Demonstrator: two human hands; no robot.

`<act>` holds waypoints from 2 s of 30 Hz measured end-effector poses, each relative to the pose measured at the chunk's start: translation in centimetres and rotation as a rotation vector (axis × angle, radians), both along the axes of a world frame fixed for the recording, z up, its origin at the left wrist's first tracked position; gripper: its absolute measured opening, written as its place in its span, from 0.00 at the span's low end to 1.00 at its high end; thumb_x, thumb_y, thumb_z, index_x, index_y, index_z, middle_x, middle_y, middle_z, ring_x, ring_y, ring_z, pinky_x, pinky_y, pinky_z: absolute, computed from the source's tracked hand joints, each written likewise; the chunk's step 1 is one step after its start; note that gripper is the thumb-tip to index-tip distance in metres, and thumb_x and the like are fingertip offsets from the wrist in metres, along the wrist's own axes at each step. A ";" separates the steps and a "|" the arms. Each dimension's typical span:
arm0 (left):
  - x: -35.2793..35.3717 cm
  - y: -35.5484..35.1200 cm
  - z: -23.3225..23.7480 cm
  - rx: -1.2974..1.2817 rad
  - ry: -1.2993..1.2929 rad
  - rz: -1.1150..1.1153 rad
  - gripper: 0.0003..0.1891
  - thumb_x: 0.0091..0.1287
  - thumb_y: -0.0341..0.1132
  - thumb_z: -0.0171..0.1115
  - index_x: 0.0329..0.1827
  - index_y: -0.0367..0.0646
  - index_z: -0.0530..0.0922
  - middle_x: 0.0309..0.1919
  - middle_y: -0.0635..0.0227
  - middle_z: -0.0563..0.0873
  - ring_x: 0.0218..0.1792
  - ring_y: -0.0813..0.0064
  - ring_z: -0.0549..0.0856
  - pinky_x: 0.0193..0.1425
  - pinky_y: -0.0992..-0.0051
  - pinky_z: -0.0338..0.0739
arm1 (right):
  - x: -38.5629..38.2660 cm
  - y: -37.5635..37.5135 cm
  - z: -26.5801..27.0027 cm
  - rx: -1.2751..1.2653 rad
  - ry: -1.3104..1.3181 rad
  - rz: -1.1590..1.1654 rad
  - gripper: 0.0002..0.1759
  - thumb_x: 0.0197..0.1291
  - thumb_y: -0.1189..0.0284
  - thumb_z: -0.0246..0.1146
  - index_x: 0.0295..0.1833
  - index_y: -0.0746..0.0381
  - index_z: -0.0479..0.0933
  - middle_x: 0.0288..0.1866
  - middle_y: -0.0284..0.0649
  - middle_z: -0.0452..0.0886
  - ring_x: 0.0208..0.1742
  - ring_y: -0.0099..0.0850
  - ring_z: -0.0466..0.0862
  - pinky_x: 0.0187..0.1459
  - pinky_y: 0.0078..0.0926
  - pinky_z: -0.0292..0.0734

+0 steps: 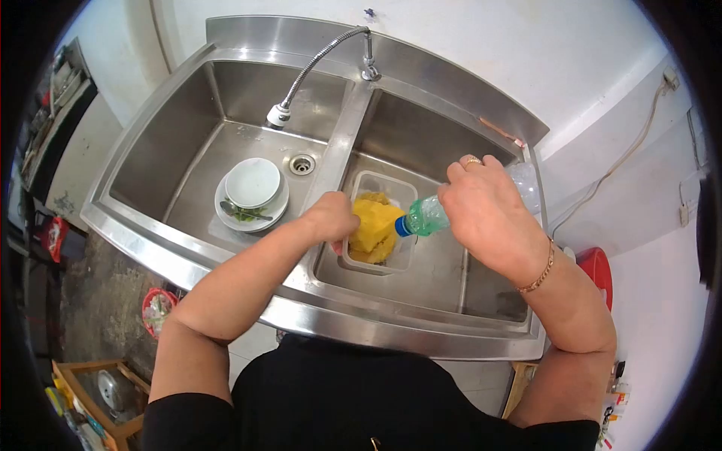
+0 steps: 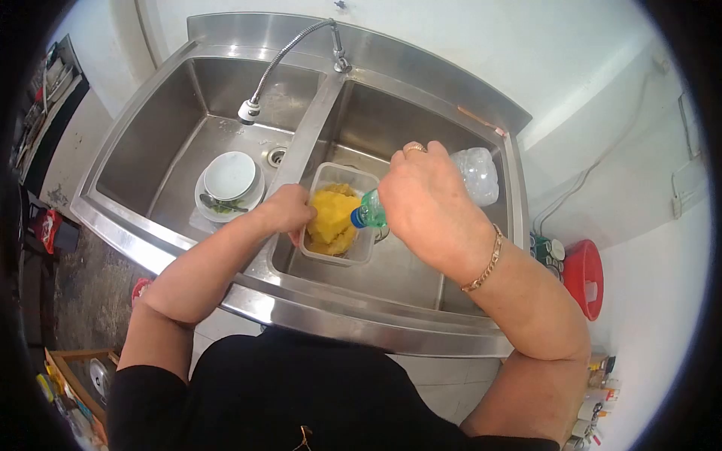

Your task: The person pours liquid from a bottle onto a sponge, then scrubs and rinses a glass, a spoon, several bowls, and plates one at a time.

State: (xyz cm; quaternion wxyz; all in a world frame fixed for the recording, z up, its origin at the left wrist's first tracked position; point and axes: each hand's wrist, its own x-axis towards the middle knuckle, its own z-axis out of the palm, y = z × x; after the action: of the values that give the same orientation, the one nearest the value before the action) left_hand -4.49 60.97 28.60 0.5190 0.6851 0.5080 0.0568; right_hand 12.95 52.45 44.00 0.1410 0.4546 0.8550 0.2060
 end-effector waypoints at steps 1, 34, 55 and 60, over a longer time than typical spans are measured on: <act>0.1 0.0 0.0 -0.004 -0.003 -0.012 0.12 0.54 0.28 0.52 0.26 0.21 0.75 0.19 0.49 0.81 0.21 0.59 0.85 0.22 0.69 0.80 | -0.2 0.4 0.1 0.009 0.001 -0.021 0.05 0.45 0.76 0.55 0.23 0.61 0.76 0.27 0.39 0.73 0.38 0.34 0.73 0.40 0.28 0.65; 1.3 -1.2 -2.5 0.438 0.101 -0.340 0.13 0.52 0.32 0.52 0.22 0.26 0.78 0.22 0.42 0.80 0.30 0.52 0.83 0.40 0.63 0.78 | 0.3 1.3 -3.0 0.137 0.024 -0.193 0.05 0.43 0.74 0.58 0.20 0.59 0.78 0.24 0.39 0.77 0.34 0.32 0.78 0.36 0.29 0.67; 1.8 -1.1 -2.1 0.383 0.202 -0.376 0.06 0.48 0.27 0.57 0.20 0.34 0.81 0.20 0.54 0.83 0.28 0.63 0.85 0.38 0.71 0.79 | -0.3 -2.1 -3.3 0.078 0.123 -0.309 0.06 0.44 0.76 0.55 0.27 0.61 0.79 0.28 0.41 0.76 0.38 0.37 0.77 0.39 0.34 0.70; 1.7 -1.3 -1.4 0.194 0.164 -0.291 0.08 0.50 0.27 0.55 0.24 0.30 0.80 0.19 0.54 0.83 0.25 0.65 0.86 0.35 0.73 0.80 | -1.2 -3.3 -3.5 0.010 0.196 -0.324 0.07 0.43 0.76 0.55 0.27 0.61 0.78 0.27 0.42 0.76 0.38 0.39 0.77 0.40 0.34 0.71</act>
State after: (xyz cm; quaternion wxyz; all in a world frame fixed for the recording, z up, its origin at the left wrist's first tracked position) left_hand -2.77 59.70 27.24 0.4099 0.8006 0.4362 -0.0264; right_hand 11.75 49.17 40.50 0.0860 0.6051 0.7791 0.1395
